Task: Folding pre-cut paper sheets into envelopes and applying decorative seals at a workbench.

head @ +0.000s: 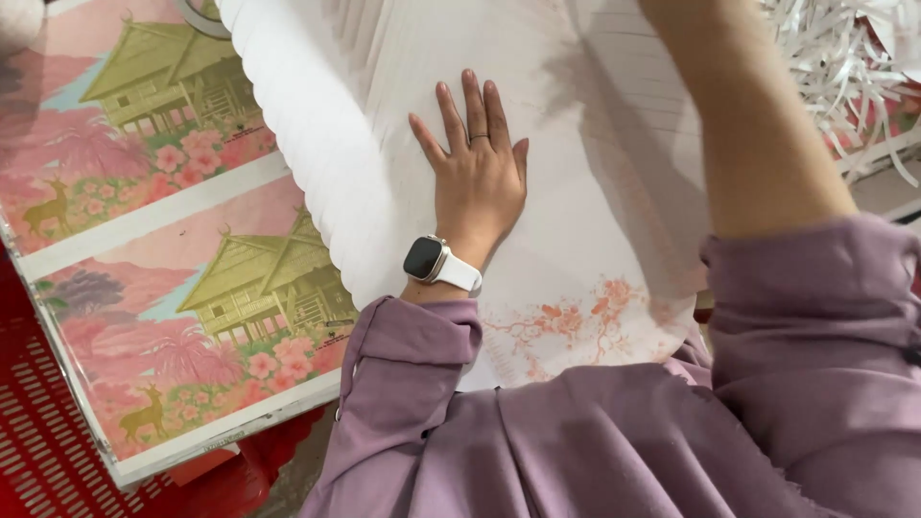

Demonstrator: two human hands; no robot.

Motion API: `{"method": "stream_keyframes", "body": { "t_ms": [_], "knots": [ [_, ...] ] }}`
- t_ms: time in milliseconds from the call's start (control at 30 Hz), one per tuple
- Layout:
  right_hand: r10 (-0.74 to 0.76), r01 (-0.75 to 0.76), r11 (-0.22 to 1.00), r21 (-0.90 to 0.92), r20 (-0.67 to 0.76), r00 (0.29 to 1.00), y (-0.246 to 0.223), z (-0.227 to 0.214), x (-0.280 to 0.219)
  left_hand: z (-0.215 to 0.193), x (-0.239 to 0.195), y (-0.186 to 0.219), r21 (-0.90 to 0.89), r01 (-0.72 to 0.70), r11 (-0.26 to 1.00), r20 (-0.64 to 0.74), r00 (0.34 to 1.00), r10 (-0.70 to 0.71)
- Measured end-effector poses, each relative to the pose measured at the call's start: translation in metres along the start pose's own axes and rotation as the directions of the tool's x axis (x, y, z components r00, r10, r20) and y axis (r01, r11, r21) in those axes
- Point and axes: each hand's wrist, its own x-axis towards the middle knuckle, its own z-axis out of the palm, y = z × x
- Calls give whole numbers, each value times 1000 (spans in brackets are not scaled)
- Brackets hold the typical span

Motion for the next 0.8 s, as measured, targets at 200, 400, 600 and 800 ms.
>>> {"method": "stream_keyframes", "body": {
  "t_ms": [200, 400, 600, 800],
  "knots": [
    [-13, -40, 988, 146, 346, 938, -54, -87, -118, -2, 2, -2, -94, 19, 995, -20, 1000, -21],
    [35, -75, 985, 153, 251, 967, -87, -46, -117, -3, 1, -2, -108, -15, 994, 6, 1000, 16],
    [287, -645, 498, 580, 591, 754, -85, -93, -98, 2, 1, 2, -73, 2, 997, -27, 1000, -4],
    [-23, 15, 885, -465, -12, 1000, 19, -71, -60, 5, 1, 0, -39, 33, 999, -85, 996, -36]
  ]
}}
